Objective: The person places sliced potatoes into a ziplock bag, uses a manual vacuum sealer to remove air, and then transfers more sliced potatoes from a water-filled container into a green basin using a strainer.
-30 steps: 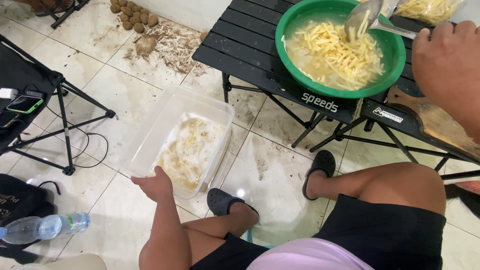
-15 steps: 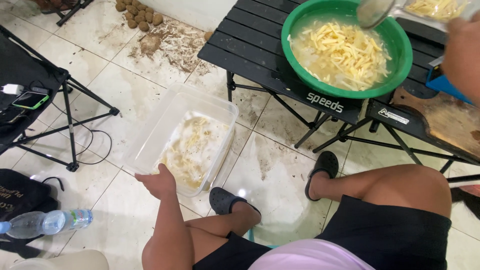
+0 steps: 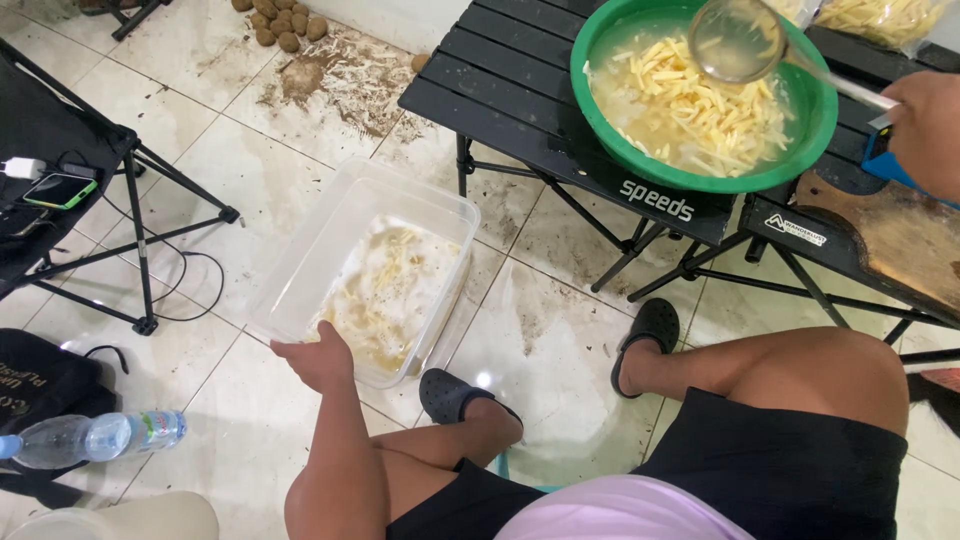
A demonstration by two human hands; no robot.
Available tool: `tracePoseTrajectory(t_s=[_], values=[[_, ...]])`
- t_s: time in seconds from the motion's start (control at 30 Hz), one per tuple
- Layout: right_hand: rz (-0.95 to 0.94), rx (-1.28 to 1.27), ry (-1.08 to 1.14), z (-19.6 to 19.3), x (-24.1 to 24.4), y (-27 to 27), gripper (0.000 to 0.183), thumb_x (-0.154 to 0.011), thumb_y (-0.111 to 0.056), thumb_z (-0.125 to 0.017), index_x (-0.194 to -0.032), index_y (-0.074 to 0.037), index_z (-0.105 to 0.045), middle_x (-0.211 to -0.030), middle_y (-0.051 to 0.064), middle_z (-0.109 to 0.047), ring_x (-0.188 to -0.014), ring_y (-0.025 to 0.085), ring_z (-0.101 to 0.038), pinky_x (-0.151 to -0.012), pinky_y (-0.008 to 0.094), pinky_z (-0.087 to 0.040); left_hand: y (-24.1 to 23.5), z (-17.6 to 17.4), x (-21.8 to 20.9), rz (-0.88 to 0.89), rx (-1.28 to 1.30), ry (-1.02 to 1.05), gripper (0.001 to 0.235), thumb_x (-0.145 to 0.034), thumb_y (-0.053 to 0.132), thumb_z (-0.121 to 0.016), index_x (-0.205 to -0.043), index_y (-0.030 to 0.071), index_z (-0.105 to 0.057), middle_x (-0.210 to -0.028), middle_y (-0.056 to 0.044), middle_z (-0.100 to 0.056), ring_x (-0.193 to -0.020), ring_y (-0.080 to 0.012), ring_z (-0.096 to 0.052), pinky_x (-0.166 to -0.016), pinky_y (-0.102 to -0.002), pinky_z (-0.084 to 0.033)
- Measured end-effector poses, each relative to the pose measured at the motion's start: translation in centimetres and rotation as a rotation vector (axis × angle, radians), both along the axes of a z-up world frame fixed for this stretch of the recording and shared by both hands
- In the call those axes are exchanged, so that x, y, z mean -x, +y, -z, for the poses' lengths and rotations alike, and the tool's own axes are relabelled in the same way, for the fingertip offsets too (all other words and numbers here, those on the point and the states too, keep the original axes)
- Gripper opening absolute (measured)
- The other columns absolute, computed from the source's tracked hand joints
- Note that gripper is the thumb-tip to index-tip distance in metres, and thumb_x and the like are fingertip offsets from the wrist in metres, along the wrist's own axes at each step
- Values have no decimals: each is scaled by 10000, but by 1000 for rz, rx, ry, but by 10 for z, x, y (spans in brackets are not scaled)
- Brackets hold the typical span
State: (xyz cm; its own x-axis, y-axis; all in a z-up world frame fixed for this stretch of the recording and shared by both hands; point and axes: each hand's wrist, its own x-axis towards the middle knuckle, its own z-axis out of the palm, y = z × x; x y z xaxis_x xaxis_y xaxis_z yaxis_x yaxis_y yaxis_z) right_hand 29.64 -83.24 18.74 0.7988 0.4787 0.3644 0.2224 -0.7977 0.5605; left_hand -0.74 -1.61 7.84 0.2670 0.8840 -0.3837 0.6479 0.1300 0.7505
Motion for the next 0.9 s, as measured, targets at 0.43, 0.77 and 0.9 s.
tracePoseTrajectory(t_s=[0.43,0.77,0.9], values=[[106,135,149,-62,79,109,473,-1261,26,-683,-882,-98,-429,-705,45,-220,-603,182,-183,-698,397,-205,1,2,-2,0,-3,0,853,-959,320,-572,-1620,86,-86,-1497,-192,-490,-1276,-421,-557,-991,-539,-493],[329,495,-2,-66,81,135,168,-1095,-218,-559,-960,-317,-533,-562,-66,-334,-472,81,-281,-559,263,-212,-2,-2,0,-7,-10,-33,834,-938,291,-574,-1609,85,-123,-1464,-160,-522,-1259,-403,-569,-986,-532,-496],[351,570,-133,-18,29,70,212,-1238,-328,-510,-1034,-363,-465,-694,-100,-331,-583,68,-309,-636,284,-231,-2,-3,1,-5,-6,-37,845,-948,311,-569,-1613,79,-103,-1515,-173,-479,-1293,-410,-545,-1004,-537,-485]])
